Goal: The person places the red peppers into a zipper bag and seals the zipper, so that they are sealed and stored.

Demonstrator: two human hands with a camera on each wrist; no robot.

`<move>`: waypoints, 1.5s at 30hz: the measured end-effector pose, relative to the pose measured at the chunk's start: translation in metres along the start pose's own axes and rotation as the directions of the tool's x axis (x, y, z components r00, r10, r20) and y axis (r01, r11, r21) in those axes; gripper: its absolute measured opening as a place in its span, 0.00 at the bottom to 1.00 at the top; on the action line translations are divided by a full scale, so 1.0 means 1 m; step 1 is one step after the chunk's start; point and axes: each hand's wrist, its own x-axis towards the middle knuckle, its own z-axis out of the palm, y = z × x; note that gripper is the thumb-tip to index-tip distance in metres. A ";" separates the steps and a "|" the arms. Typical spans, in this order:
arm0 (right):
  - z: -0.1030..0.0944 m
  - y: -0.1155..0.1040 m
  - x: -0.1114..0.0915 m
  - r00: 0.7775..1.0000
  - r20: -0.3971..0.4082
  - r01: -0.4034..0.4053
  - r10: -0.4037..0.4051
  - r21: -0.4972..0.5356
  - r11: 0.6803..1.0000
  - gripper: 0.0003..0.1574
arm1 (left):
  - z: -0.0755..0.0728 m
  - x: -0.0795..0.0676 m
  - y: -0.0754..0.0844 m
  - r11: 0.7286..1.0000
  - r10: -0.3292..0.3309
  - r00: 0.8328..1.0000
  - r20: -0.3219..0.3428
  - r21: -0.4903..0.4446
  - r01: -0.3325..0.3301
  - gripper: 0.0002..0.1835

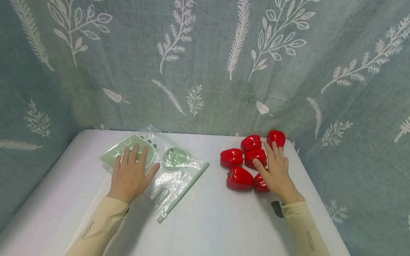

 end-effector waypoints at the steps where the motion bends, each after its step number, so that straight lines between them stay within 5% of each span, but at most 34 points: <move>1: 0.000 0.000 0.000 1.000 -0.004 0.004 -0.004 0.000 1.000 0.61 | 0.000 0.000 0.001 1.000 0.013 1.000 -0.019 0.002 -0.013 0.38; 8: -0.004 -0.003 0.001 0.999 -0.031 0.018 -0.018 0.007 1.000 0.60 | 0.011 -0.002 0.026 0.985 0.169 0.976 -0.139 0.008 -0.170 0.26; 12: -0.005 -0.006 0.001 0.999 -0.037 0.013 -0.011 0.046 0.999 0.61 | 0.026 -0.008 0.046 0.974 0.224 0.969 -0.106 0.008 -0.225 0.20; 19: -0.002 -0.010 0.000 0.999 -0.045 0.032 -0.027 0.119 0.992 0.60 | 0.052 -0.012 0.067 0.978 0.209 0.978 0.003 -0.004 -0.209 0.19; 27: 0.002 -0.017 -0.004 0.999 -0.006 0.045 -0.045 0.179 0.983 0.61 | 0.060 -0.014 0.074 0.980 0.199 0.978 0.064 0.004 -0.200 0.23; 39: 0.012 -0.024 -0.007 0.993 0.104 0.036 -0.057 0.186 0.982 0.62 | 0.068 -0.017 0.073 0.948 0.302 0.952 -0.049 -0.086 -0.305 0.17; 45: 0.024 -0.027 -0.011 0.981 0.192 0.011 -0.034 0.120 0.993 0.64 | 0.070 -0.021 0.075 0.953 0.280 0.959 0.046 -0.134 -0.272 0.12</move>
